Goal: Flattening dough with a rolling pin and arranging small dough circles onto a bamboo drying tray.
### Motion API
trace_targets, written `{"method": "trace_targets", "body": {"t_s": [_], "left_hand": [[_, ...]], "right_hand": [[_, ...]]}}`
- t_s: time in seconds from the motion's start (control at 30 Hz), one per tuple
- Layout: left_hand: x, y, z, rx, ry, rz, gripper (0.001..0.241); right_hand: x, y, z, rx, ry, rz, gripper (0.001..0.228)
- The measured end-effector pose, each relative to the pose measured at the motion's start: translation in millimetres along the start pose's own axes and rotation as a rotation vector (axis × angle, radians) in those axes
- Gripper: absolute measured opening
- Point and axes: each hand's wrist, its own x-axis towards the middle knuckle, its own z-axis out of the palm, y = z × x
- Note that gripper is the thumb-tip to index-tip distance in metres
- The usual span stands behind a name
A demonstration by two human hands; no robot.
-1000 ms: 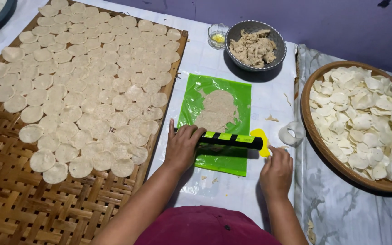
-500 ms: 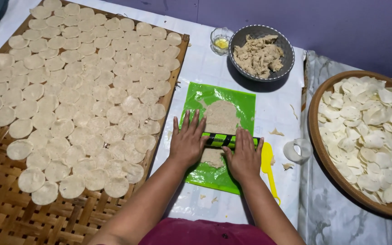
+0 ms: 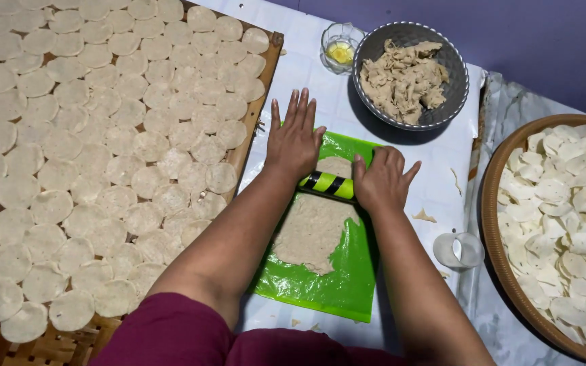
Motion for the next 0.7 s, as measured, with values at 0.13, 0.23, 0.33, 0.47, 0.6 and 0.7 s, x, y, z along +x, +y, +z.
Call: {"method": "trace_targets", "body": {"t_s": [0.13,0.23,0.33,0.47,0.6,0.7], "left_hand": [[20,-3,11,0.064,0.001,-0.011,0.068],[10,-3,4,0.052,-0.033,-0.029,0.068],[-15,-1,1,0.034,-0.059,-0.047,0.065],[-50,0,4,-0.029,-0.088,-0.051,0.063],[-84,-1,10,-0.065,-0.075,-0.028,0.064],[-113,-2,19,-0.067,-0.071,0.002,0.067]], "right_hand": [[14,-3,-6,0.042,0.108,0.017,0.056],[-2,-18,-31,0.039,0.070,-0.042,0.061],[-28,-31,-48,0.003,-0.078,-0.052,0.065],[-61,-32,-55,0.029,-0.128,-0.103,0.062],[-92,-25,-45,-0.013,-0.085,-0.179,0.063],[-123,-17,-34,-0.034,-0.073,-0.222,0.063]]}}
